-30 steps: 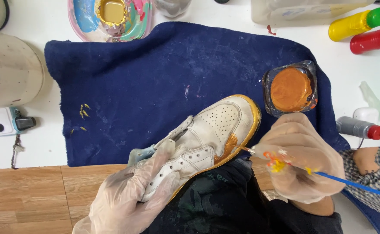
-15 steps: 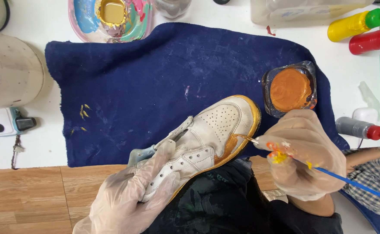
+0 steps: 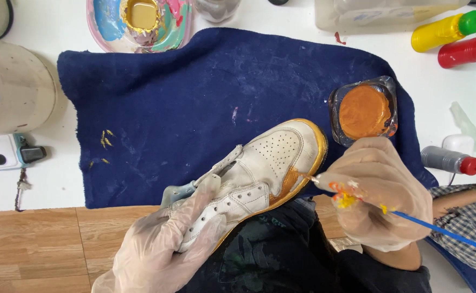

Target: Painting the midsole of a white sneaker with orange paint using a small brush

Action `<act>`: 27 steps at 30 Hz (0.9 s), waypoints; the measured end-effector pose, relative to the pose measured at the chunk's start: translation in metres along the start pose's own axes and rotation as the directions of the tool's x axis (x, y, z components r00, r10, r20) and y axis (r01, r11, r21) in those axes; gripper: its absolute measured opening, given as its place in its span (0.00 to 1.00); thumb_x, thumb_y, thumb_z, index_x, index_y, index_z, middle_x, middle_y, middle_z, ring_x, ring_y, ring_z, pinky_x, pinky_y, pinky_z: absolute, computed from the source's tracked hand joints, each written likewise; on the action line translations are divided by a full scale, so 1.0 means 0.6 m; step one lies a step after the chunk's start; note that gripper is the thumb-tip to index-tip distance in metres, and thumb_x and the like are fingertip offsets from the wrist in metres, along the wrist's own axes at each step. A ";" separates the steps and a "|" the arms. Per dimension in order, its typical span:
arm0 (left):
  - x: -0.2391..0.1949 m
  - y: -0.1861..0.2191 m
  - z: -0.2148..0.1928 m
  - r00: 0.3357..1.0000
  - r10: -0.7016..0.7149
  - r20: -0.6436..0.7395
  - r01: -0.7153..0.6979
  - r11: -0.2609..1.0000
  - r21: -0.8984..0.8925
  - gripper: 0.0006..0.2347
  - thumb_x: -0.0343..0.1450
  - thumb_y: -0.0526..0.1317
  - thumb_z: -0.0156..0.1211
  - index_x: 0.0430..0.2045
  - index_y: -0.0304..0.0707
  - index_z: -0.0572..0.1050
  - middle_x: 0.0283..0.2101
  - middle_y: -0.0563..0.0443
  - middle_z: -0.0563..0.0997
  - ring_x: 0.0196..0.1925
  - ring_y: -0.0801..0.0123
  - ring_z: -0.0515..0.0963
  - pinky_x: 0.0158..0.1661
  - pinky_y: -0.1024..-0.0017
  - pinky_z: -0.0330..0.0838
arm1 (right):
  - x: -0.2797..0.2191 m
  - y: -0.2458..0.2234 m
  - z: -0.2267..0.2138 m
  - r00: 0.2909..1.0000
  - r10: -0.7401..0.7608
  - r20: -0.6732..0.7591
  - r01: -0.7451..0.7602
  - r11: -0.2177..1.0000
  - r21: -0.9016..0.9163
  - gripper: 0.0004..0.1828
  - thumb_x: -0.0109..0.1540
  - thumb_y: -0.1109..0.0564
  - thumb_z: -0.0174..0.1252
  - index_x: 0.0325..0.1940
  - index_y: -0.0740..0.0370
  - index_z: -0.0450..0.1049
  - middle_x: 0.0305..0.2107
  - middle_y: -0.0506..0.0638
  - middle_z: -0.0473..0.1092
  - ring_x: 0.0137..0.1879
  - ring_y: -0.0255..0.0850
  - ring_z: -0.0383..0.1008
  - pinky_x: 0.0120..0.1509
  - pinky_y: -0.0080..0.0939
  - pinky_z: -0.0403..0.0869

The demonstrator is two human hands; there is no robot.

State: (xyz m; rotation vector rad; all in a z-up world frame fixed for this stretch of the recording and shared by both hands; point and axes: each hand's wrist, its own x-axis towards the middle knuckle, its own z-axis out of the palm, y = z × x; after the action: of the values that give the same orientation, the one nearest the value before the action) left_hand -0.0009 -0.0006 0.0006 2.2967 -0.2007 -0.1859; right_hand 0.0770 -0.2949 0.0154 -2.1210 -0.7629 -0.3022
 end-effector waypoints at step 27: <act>0.059 0.054 -0.045 0.750 -0.595 0.289 0.577 0.802 0.156 0.30 0.63 0.63 0.59 0.64 0.99 0.62 0.46 0.64 0.90 0.44 0.59 0.88 0.48 0.65 0.82 | -0.105 0.044 -0.028 0.878 0.005 -0.478 0.028 0.998 0.061 0.12 0.68 0.57 0.50 0.50 0.58 0.55 0.21 0.61 0.58 0.26 0.55 0.67 0.37 0.53 0.62</act>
State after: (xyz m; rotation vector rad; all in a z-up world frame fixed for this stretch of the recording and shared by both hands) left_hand 0.0362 -0.0099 0.0400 2.3034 0.3757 -0.9009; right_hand 0.0443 -0.3461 -0.0201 -1.8644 -0.4826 -0.7656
